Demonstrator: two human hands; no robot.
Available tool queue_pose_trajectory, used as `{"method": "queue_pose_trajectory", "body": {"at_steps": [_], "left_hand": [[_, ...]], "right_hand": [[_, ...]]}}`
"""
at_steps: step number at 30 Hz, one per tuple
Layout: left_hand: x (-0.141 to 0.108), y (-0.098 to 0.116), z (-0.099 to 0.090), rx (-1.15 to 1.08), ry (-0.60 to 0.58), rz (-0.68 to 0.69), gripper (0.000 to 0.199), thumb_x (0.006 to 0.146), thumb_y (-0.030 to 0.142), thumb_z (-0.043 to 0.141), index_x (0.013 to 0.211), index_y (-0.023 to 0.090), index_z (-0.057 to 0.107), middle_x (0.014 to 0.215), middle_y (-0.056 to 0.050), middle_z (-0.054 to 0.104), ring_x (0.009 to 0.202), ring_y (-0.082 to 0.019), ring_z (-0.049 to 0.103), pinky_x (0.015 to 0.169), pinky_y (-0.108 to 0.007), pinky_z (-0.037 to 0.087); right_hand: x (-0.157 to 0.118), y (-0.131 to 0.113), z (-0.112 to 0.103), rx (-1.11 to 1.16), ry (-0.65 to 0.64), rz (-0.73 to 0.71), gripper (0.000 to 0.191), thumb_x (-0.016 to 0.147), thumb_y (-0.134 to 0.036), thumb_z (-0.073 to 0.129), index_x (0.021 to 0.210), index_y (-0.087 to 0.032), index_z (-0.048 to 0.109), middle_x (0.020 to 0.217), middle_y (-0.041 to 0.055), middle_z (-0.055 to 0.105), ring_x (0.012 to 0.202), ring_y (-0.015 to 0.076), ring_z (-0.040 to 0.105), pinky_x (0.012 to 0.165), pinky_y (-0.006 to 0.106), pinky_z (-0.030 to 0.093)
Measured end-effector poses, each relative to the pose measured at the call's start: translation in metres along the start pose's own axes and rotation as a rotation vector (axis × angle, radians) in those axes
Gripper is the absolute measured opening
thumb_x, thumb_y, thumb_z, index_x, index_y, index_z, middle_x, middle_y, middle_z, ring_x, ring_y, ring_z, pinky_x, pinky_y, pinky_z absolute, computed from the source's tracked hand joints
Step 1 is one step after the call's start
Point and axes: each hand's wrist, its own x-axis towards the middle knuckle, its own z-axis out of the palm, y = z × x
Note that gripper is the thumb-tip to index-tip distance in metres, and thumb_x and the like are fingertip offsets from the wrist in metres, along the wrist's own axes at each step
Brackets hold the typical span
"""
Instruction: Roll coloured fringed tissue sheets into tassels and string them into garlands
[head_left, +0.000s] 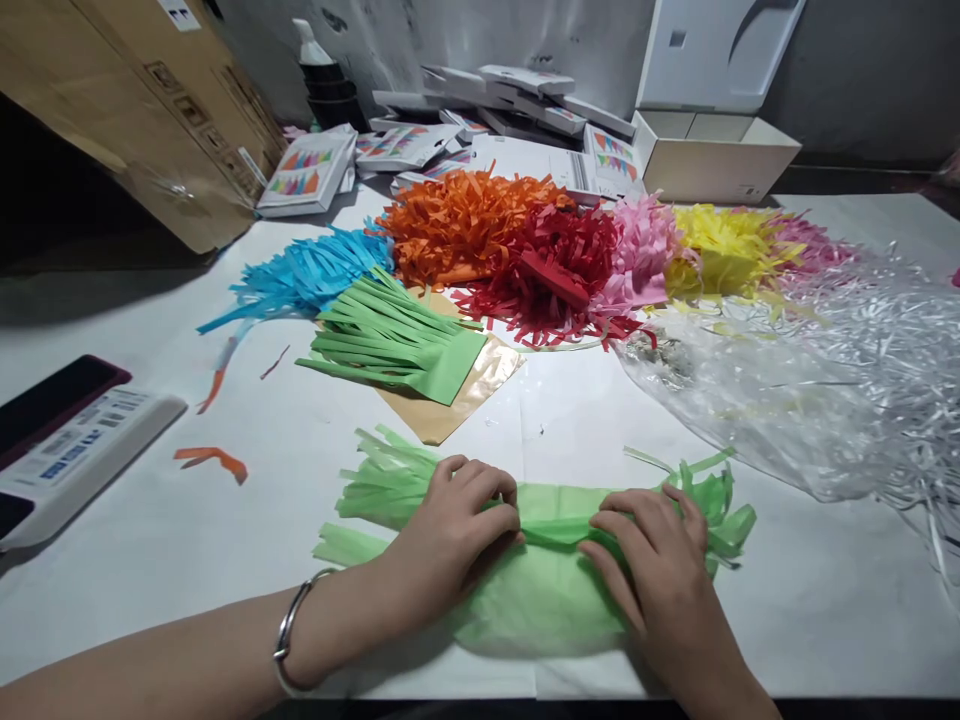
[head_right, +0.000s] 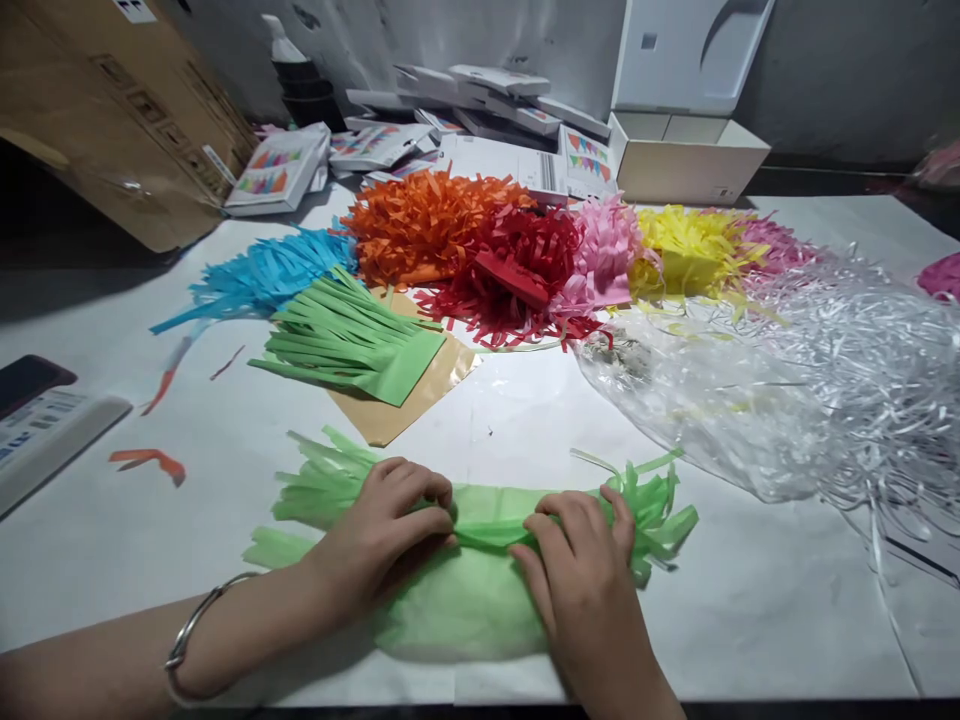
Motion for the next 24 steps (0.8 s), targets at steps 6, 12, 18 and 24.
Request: {"method": "queue_pose_trajectory", "body": {"at_steps": [6, 12, 18, 24], "left_hand": [[0.004, 0.000, -0.011, 0.168, 0.115, 0.347, 0.021, 0.097, 0.004, 0.050, 0.096, 0.019, 0.064, 0.095, -0.004, 0.070, 0.094, -0.021, 0.057, 0.100, -0.046, 0.034], [-0.002, -0.005, -0.003, 0.150, -0.079, 0.231, 0.021, 0.100, 0.010, 0.046, 0.093, 0.019, 0.063, 0.095, -0.006, 0.068, 0.092, -0.023, 0.056, 0.094, -0.044, 0.036], [0.007, 0.001, -0.004, 0.049, -0.146, -0.068, 0.016, 0.095, 0.017, 0.050, 0.084, 0.019, 0.061, 0.093, -0.006, 0.063, 0.085, -0.022, 0.054, 0.080, -0.040, 0.037], [0.017, -0.003, -0.004, 0.096, -0.232, -0.165, 0.020, 0.092, 0.019, 0.051, 0.074, 0.018, 0.061, 0.090, -0.006, 0.060, 0.082, -0.023, 0.054, 0.077, -0.041, 0.037]], "right_hand": [[-0.018, 0.004, -0.002, -0.128, 0.099, -0.266, 0.027, 0.102, -0.009, 0.042, 0.102, -0.014, 0.069, 0.096, 0.0091, 0.072, 0.102, 0.0224, 0.062, 0.109, 0.050, 0.031], [-0.026, 0.009, 0.000, -0.138, 0.066, -0.126, 0.030, 0.102, -0.009, 0.038, 0.101, -0.016, 0.067, 0.101, 0.0092, 0.071, 0.105, 0.0236, 0.061, 0.107, 0.051, 0.031], [-0.017, 0.010, 0.004, -0.226, -0.042, 0.069, 0.019, 0.101, -0.018, 0.047, 0.087, -0.020, 0.060, 0.098, 0.0062, 0.065, 0.096, 0.0232, 0.059, 0.098, 0.046, 0.032], [-0.009, 0.006, 0.008, -0.421, 0.010, 0.123, 0.020, 0.098, -0.021, 0.052, 0.079, -0.021, 0.058, 0.086, 0.0045, 0.064, 0.083, 0.0232, 0.058, 0.087, 0.044, 0.034]]}}
